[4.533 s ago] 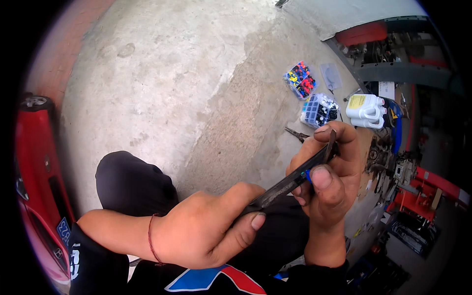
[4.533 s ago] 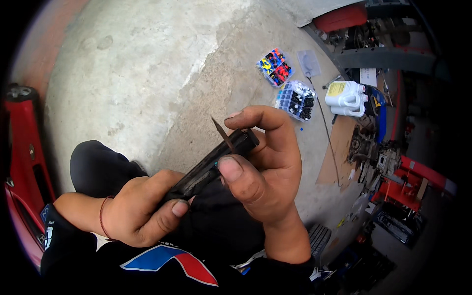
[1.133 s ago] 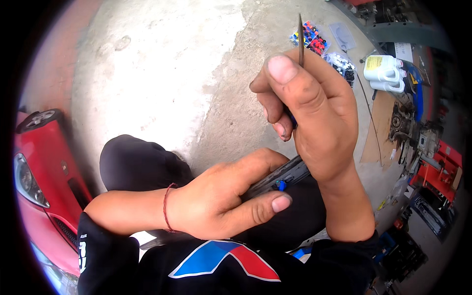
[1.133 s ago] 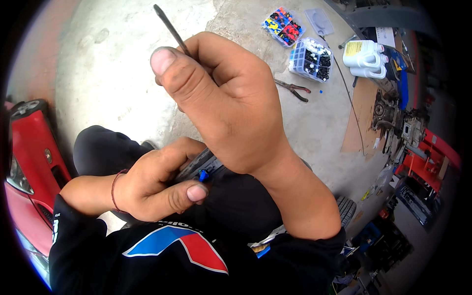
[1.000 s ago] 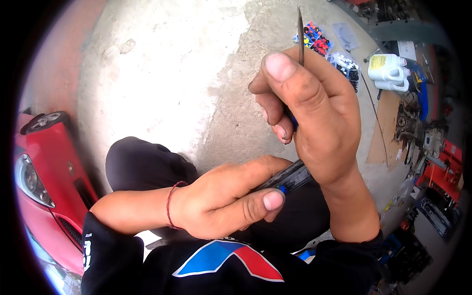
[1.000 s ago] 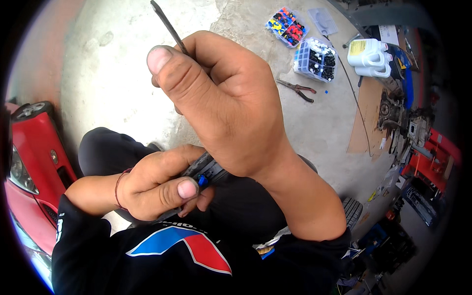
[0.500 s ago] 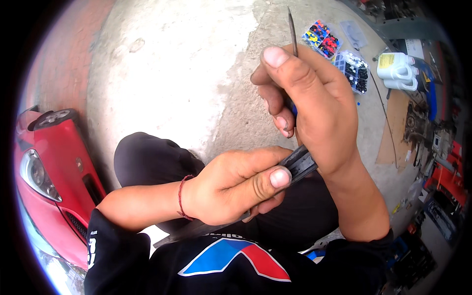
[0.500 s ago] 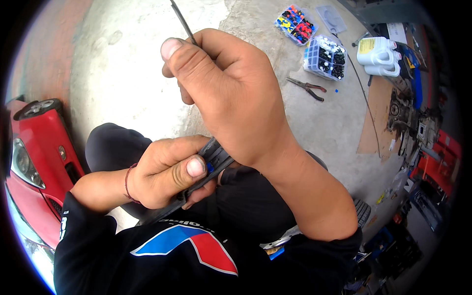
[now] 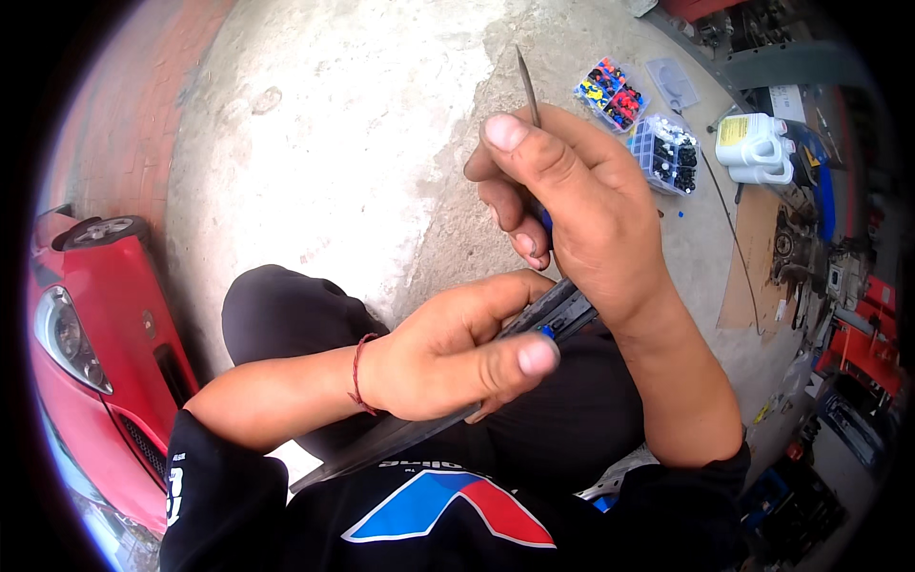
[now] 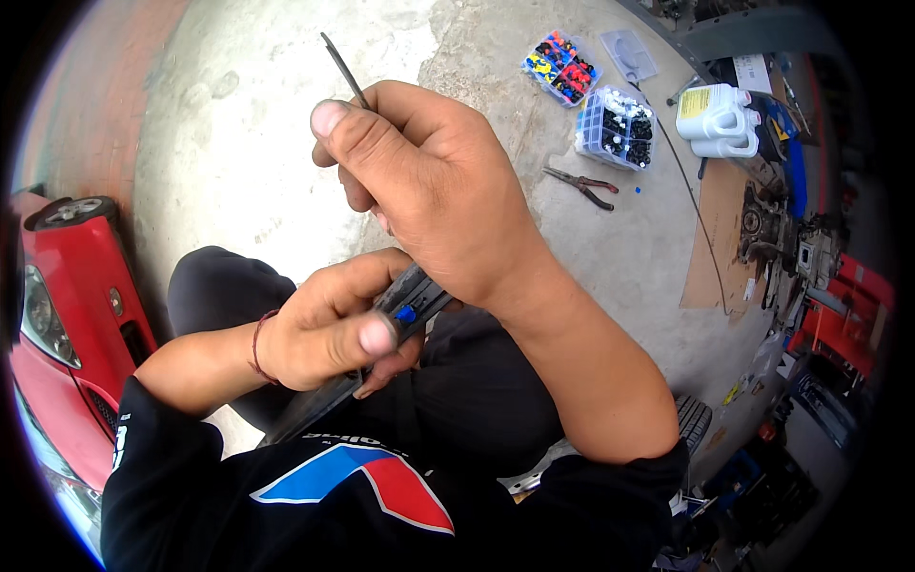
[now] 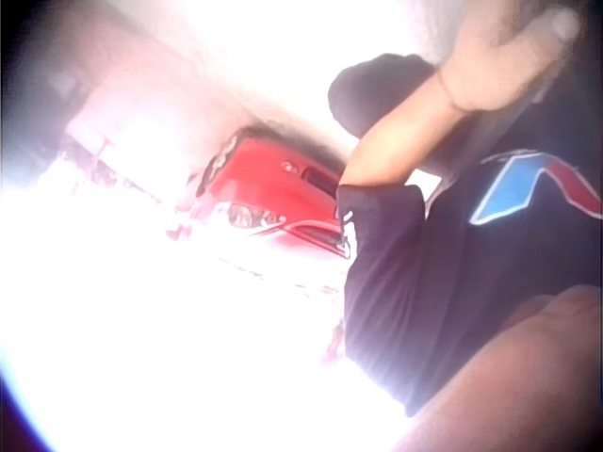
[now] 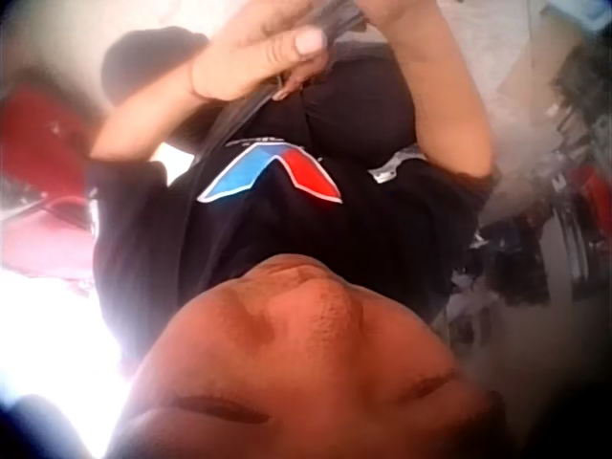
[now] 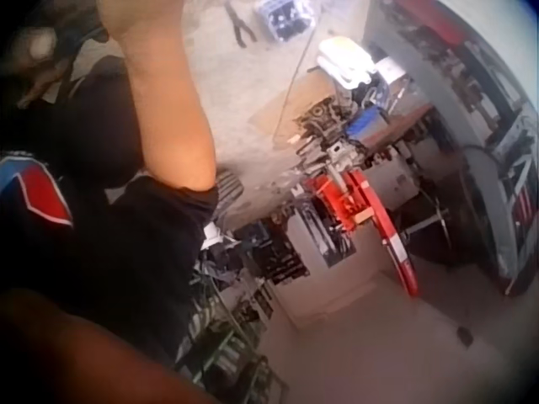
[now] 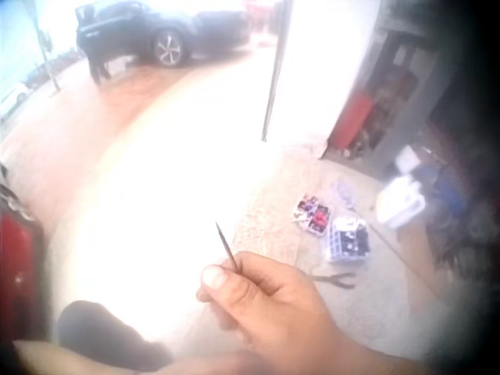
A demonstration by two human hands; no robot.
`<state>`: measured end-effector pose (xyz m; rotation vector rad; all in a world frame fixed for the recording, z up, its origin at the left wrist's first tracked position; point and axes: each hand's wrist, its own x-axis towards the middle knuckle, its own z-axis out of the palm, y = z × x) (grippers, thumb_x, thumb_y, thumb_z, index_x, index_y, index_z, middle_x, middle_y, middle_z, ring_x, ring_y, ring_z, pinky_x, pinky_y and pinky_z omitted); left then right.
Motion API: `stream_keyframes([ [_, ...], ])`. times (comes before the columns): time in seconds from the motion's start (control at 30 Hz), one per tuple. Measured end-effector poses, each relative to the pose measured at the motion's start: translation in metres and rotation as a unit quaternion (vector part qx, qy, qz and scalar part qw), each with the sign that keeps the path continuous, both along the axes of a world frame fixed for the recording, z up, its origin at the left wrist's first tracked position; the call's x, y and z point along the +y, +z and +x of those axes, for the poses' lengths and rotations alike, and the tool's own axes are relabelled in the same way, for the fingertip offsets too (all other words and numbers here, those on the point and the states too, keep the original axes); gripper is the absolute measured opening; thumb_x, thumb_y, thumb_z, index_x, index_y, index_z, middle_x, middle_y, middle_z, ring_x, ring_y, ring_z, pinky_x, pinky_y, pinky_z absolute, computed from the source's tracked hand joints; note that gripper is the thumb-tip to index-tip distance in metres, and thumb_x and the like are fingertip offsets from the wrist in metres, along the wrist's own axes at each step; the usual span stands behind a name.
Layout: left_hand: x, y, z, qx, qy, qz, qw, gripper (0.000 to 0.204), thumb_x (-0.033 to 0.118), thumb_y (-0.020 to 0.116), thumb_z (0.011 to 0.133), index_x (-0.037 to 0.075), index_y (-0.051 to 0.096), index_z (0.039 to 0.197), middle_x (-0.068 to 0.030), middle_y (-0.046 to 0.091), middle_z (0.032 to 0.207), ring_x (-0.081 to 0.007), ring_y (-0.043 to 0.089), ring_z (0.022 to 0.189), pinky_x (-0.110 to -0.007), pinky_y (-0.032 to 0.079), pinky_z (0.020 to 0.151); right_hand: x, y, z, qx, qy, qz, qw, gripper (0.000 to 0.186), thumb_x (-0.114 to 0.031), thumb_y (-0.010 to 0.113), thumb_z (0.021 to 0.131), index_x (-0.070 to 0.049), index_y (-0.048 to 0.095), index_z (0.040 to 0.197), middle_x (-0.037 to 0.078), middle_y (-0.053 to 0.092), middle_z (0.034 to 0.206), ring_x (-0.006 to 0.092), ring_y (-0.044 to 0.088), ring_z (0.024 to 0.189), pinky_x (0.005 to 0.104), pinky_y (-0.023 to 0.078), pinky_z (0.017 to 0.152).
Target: The person uses a screwdriver to adjust a small blue clip on a long black rubber weatherstrip. They then walk to a black car and install the weatherstrip along the top edge of the open driver's door, pressing it into place.
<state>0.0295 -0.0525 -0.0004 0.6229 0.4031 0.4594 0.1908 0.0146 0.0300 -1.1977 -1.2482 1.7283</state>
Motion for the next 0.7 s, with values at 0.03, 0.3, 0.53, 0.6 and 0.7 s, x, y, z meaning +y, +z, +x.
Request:
stream_keyframes([
  [0.03,-0.003,-0.004,0.003,0.034,0.037,0.1,0.994,0.05,0.025,0.059,0.1,-0.006,0.045,0.137,-0.0103,0.063,0.086,-0.0138,0.059,0.068,-0.028,0.051,0.063,-0.001,-0.001,-0.001,-0.005,0.001,0.006,1.0,0.039,-0.037,0.055,0.098,-0.001,0.064,0.087,0.002,0.054,0.067,0.0058,0.045,0.052,0.0198,0.036,0.047],
  [0.3,-0.006,0.004,0.0,0.139,0.016,0.135,0.981,0.044,0.012,0.067,0.096,-0.002,0.046,0.132,-0.0067,0.065,0.087,-0.008,0.058,0.061,-0.022,0.047,0.054,-0.005,-0.01,-0.006,-0.096,0.06,0.118,0.987,0.035,-0.033,0.059,0.098,-0.001,0.065,0.086,0.0,0.055,0.067,0.0049,0.046,0.058,0.0212,0.037,0.052],
  [0.53,0.003,-0.008,-0.008,-0.069,0.039,0.03,0.996,0.043,0.029,0.046,0.106,-0.005,0.045,0.131,-0.0074,0.061,0.071,-0.0111,0.054,0.05,-0.022,0.047,0.052,0.006,0.0,-0.014,-0.048,-0.029,0.024,0.998,0.037,-0.034,0.063,0.097,0.0,0.065,0.082,0.0,0.053,0.06,0.0066,0.045,0.054,0.0252,0.036,0.05],
  [0.6,0.003,-0.007,-0.011,-0.041,0.025,0.036,0.998,0.047,0.034,0.041,0.107,-0.006,0.046,0.132,-0.0075,0.059,0.068,-0.0124,0.054,0.05,-0.023,0.048,0.054,0.005,0.001,-0.011,-0.026,-0.034,0.002,0.999,0.036,-0.034,0.063,0.097,-0.001,0.066,0.085,0.0,0.054,0.063,0.0048,0.045,0.055,0.0219,0.035,0.049],
  [0.7,0.005,0.0,-0.013,-0.003,0.018,0.024,1.0,0.05,0.036,0.04,0.107,-0.007,0.046,0.132,-0.0072,0.057,0.065,-0.0128,0.054,0.05,-0.023,0.047,0.053,0.004,-0.006,-0.007,-0.003,-0.026,-0.022,0.999,0.036,-0.036,0.06,0.098,-0.002,0.064,0.087,0.0,0.055,0.067,0.0045,0.046,0.053,0.0198,0.036,0.046],
])
